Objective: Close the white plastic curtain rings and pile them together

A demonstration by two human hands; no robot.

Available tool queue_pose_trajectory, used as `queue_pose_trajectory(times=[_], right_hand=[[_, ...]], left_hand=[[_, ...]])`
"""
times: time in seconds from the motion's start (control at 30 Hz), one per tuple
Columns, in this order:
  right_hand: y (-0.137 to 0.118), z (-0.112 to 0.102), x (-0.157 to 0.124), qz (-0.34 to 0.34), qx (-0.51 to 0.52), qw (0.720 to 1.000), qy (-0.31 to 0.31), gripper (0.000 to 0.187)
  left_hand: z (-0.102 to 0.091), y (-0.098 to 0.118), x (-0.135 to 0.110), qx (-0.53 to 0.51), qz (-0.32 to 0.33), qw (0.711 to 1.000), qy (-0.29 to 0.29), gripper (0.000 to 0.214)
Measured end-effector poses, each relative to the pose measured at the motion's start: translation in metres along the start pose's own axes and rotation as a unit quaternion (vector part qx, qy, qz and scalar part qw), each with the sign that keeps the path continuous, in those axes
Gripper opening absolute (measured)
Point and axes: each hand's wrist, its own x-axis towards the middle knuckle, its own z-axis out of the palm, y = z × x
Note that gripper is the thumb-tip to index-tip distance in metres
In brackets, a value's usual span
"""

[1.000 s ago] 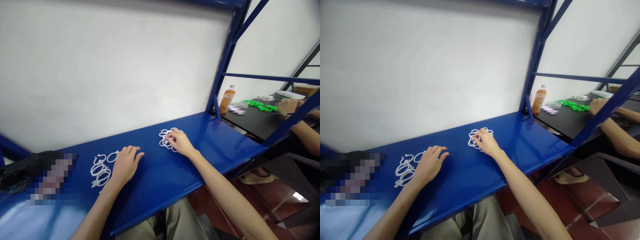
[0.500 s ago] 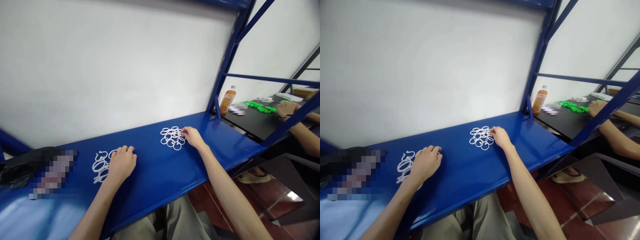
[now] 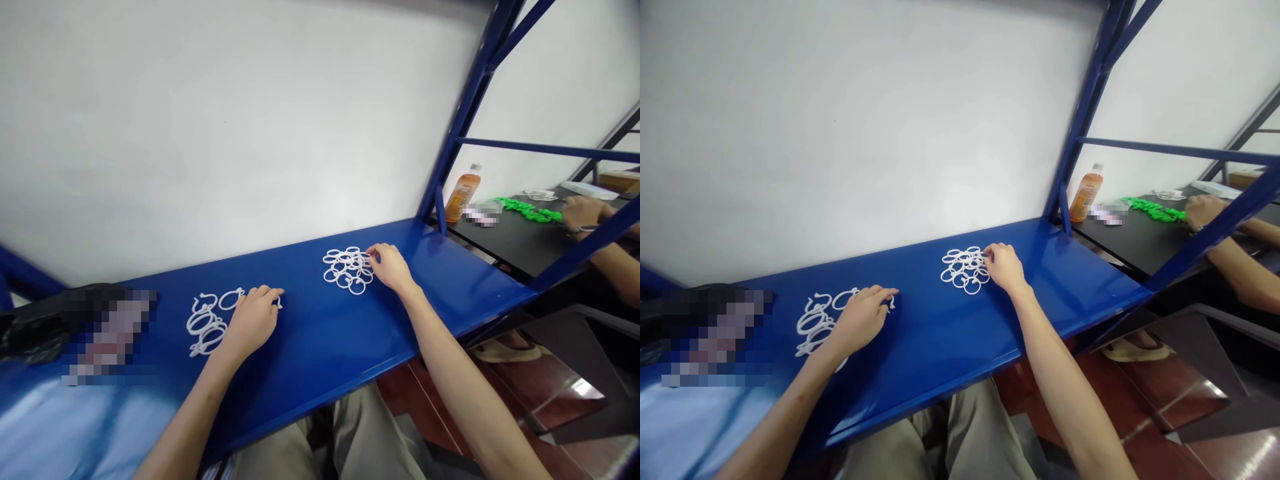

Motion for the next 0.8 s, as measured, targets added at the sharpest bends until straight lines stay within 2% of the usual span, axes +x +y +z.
queue_pose_trajectory(times=[0.33,0.63,0.8], right_hand=[[-0.021,0.004,-0.004,-0.056,0.009,0.995,0.078,0.021],[-0.045,0.015,-0.013,-0.169,0.021,0.982,0.079,0.021],[-0.051,0.018,-0.016,-0.195,0.008,0.978,0.072,0.021]], left_hand=[[-0.002,0.011,-0.001,-0.07,0.055,0.996,-0.021,0.047],[-0.006,0.014,-0.001,-0.075,0.056,0.995,-0.041,0.051],[-0.007,0.01,0.0,-0.052,0.054,0.997,-0.034,0.052]])
